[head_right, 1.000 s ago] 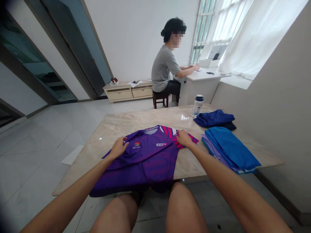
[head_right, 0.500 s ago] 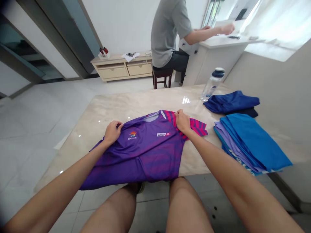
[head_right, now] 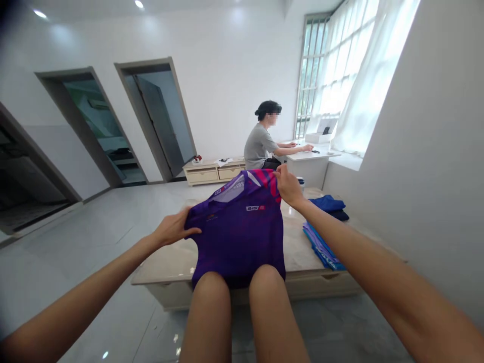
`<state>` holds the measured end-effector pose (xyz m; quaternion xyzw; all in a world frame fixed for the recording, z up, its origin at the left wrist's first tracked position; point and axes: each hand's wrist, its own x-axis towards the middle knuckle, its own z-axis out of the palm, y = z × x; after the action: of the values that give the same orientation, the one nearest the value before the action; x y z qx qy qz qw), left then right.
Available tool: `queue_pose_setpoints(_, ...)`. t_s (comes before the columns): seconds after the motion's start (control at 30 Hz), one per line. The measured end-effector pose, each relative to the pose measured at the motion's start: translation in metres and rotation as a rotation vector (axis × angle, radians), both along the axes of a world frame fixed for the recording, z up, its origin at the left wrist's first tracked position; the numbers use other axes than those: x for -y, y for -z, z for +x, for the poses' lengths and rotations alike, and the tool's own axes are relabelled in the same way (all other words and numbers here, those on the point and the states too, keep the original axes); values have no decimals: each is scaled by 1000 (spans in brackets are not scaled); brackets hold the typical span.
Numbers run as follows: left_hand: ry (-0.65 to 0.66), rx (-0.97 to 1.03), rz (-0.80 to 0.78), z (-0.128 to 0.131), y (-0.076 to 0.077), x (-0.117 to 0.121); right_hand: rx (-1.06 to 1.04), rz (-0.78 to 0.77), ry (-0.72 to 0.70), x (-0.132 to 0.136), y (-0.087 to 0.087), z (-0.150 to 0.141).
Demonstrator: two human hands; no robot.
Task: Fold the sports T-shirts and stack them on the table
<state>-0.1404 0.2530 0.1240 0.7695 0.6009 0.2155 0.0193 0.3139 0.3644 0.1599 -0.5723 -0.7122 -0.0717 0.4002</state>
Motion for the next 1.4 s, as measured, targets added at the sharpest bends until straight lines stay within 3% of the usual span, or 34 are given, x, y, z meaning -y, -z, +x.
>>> queue_pose_setpoints(0.13, -46, -10, 49, 0, -30, 53, 114, 2, 19, 50, -22, 17)
queue_pose_setpoints(0.33, -127, 225, 281, -14, -80, 74, 17, 184, 8, 93, -57, 37)
queue_pose_setpoints(0.4, -142, 323, 350, -14, -85, 76, 4, 208, -29, 102, -53, 38)
queue_pose_setpoints(0.47, -139, 398, 315, -11, -79, 76, 56, 163, -42, 108, -39, 38)
queue_pose_setpoints(0.57, -121, 425, 192, -6, -56, 73, 170, 62, 19, 109, -8, 36)
queue_pose_setpoints(0.67, -158, 376, 188, -9, -30, 66, 192, 50, 89, 102, 16, 34)
queue_pose_setpoints(0.83, -308, 110, 250, -27, 10, 57, 156, 117, 115, 87, 51, 40)
queue_pose_setpoints(0.93, -406, -41, 245, -36, 26, 46, 148, 190, 110, 72, 72, 47)
queue_pose_setpoints(1.03, -470, -145, 159, -35, 29, 18, 187, 162, 135, 44, 83, 42)
queue_pose_setpoints(1.1, -500, -172, 67, -29, 30, -8, 231, 39, 190, 22, 87, 29)
queue_pose_setpoints(1.17, -514, -185, -31, -20, 41, -32, 283, -91, 221, 3, 98, 12)
queue_pose_setpoints(1.2, -510, -200, -63, -15, 55, -41, 315, -141, 217, -3, 109, 4)
queue_pose_setpoints(1.27, -463, -241, -75, -2, 99, -47, 379, -219, 162, -4, 148, -11)
queue_pose_setpoints(1.4, -233, -232, -59, 27, 225, -16, 420, -405, -28, 29, 264, -29)
